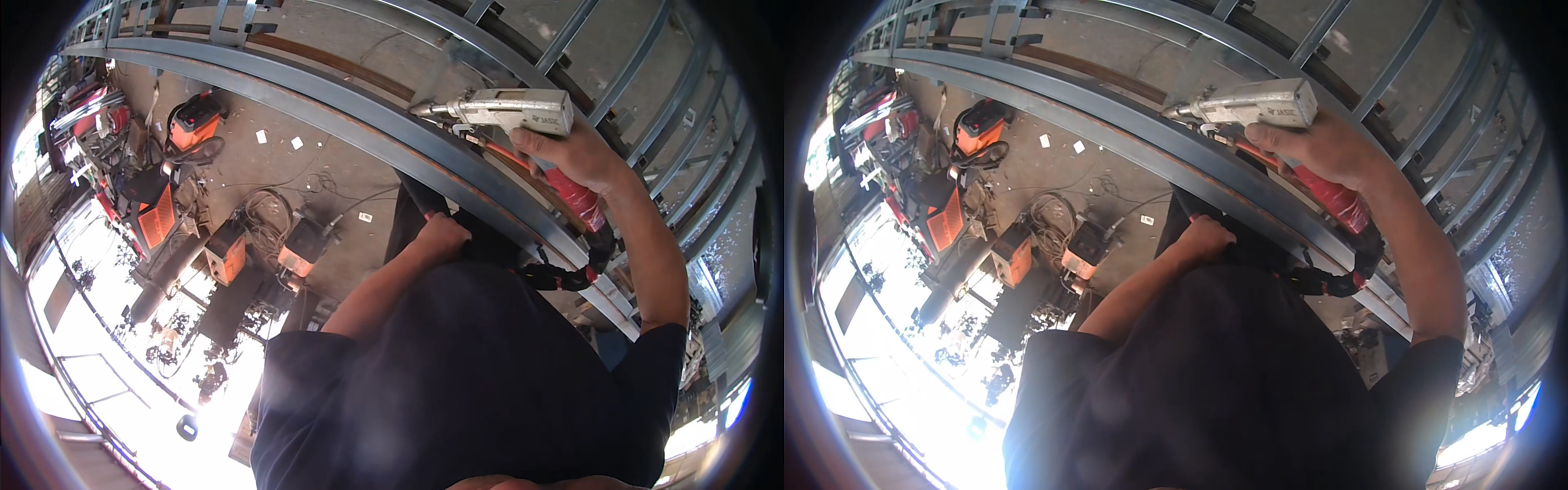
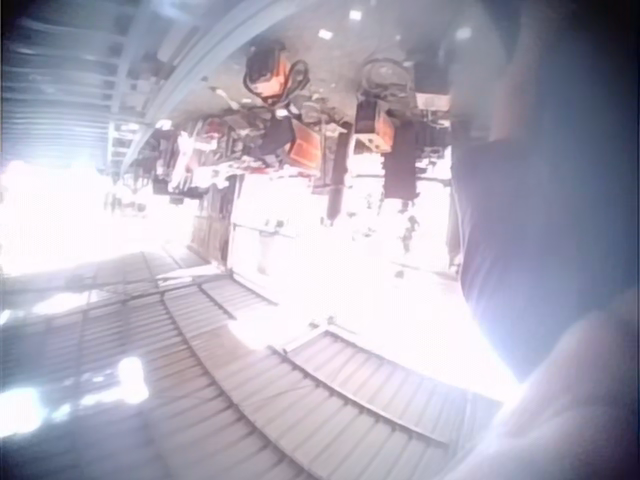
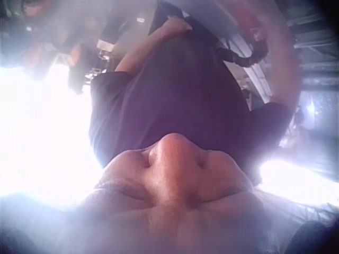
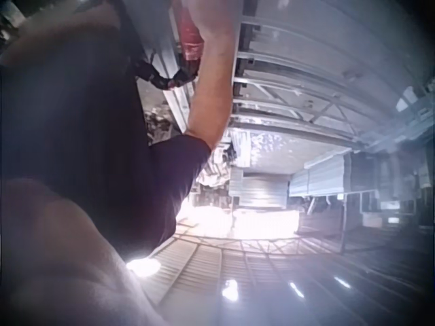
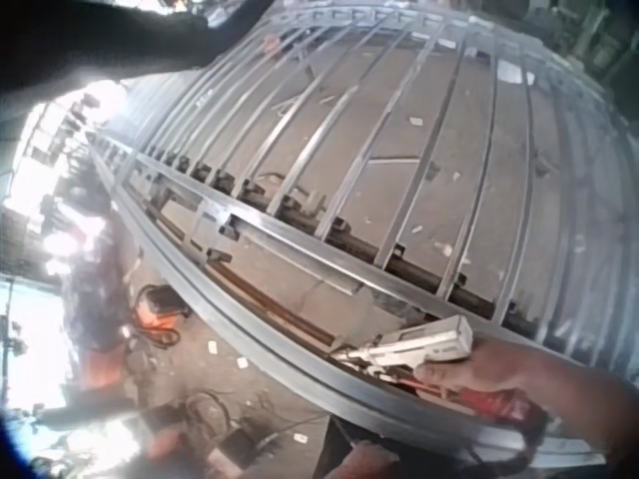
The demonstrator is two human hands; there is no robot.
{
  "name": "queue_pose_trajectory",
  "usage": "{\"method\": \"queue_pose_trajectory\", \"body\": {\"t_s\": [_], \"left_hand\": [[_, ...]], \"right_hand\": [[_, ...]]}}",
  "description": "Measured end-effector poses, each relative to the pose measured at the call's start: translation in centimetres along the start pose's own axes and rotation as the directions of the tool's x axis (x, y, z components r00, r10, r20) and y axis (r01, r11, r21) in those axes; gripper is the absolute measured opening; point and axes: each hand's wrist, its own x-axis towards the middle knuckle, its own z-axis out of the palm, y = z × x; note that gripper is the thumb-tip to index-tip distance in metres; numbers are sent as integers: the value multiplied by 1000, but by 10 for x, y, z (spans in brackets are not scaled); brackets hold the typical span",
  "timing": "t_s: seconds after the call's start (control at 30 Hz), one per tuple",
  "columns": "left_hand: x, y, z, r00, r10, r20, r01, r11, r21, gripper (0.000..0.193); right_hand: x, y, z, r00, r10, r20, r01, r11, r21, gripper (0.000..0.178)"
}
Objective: The person welds multiple joints on a large metal frame using a handheld welding torch. They move along the structure, positioning the torch at various intersections and applying welds to secure the components together.
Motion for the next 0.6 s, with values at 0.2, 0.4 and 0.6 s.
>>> {"method": "queue_pose_trajectory", "body": {"t_s": [0.2,0.4,0.6], "left_hand": [[3,0,8,1000,-13,3,13,1000,27,19],[2,1,9,999,-12,-42,12,1000,-10,21],[4,3,12,999,-18,-30,18,1000,0,20]], "right_hand": [[-1,-4,1,1000,25,7,-24,999,-34,52],[1,-4,2,1000,11,0,-11,1000,-21,52],[1,-1,5,999,-33,-16,33,999,31,49]]}}
